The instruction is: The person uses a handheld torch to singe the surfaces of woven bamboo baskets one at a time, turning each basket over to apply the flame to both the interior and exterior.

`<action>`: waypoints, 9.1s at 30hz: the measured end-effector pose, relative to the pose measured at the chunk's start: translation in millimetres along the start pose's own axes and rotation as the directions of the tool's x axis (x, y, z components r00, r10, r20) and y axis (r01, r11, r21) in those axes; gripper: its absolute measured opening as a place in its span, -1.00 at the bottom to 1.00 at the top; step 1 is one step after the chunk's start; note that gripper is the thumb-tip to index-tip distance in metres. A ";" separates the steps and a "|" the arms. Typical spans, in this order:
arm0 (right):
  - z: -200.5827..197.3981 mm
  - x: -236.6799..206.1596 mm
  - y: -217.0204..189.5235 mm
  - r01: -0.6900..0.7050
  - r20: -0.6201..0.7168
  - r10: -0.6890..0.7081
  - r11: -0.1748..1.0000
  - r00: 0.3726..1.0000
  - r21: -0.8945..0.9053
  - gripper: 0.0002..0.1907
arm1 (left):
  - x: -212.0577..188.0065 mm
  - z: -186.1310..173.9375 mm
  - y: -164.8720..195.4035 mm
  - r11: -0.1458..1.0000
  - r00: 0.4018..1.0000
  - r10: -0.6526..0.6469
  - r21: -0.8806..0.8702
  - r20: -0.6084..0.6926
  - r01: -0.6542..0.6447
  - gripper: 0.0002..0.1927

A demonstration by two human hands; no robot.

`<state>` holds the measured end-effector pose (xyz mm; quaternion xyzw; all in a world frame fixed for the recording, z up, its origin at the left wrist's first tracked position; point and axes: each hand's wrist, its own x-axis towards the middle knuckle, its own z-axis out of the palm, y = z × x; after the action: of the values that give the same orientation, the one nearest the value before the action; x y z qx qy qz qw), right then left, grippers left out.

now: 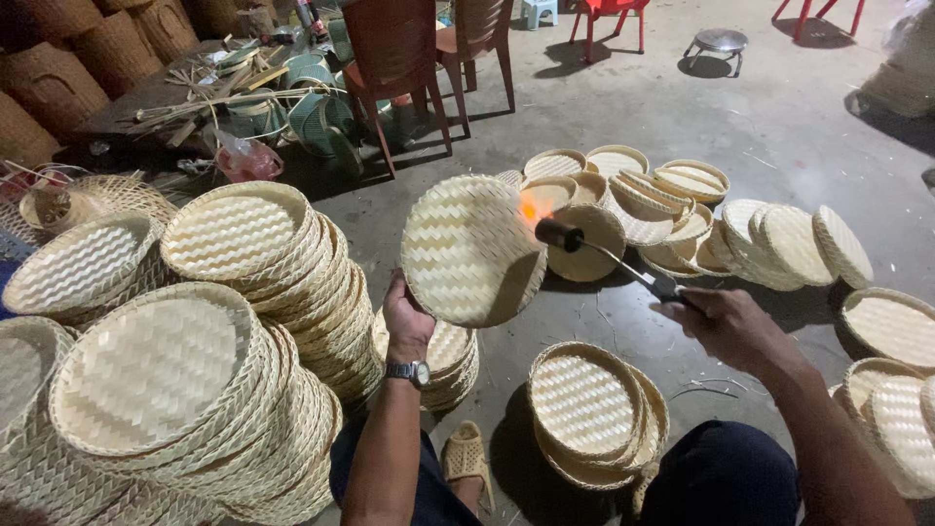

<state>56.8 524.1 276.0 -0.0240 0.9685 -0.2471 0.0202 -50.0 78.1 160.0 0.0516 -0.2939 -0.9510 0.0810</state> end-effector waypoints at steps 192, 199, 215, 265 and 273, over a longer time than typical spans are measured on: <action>16.0 -55.0 36.0 0.010 -0.036 -0.011 1.000 0.999 -0.029 -0.72 | 14.7 -15.0 -89.0 0.901 0.993 0.104 0.429 -0.060 -0.069 -0.91; 35.4 -51.4 -28.6 0.095 0.039 -0.089 0.983 0.995 -0.157 -0.63 | -0.7 -13.2 -40.1 0.940 0.978 0.179 0.311 -0.105 -0.139 -0.93; 57.0 -15.6 -16.9 0.136 0.084 -0.119 0.962 0.989 -0.237 -0.65 | -9.6 -15.2 -9.5 0.932 0.970 0.231 0.302 -0.076 -0.198 -0.87; -14.2 3.1 -46.3 0.072 -0.008 -0.075 0.977 0.997 -0.198 -0.59 | -21.5 -10.2 -10.9 0.298 0.944 0.249 0.910 0.217 -0.288 -0.81; -13.9 12.0 -61.1 0.037 0.036 -0.031 0.983 0.999 -0.179 -0.63 | -32.2 5.6 -5.9 0.315 0.979 0.138 0.931 0.150 -0.187 -0.82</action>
<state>46.4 476.5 317.1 -0.0465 0.9858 -0.1587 0.0298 -19.9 91.9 162.9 0.0390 -0.7934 -0.5944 0.1252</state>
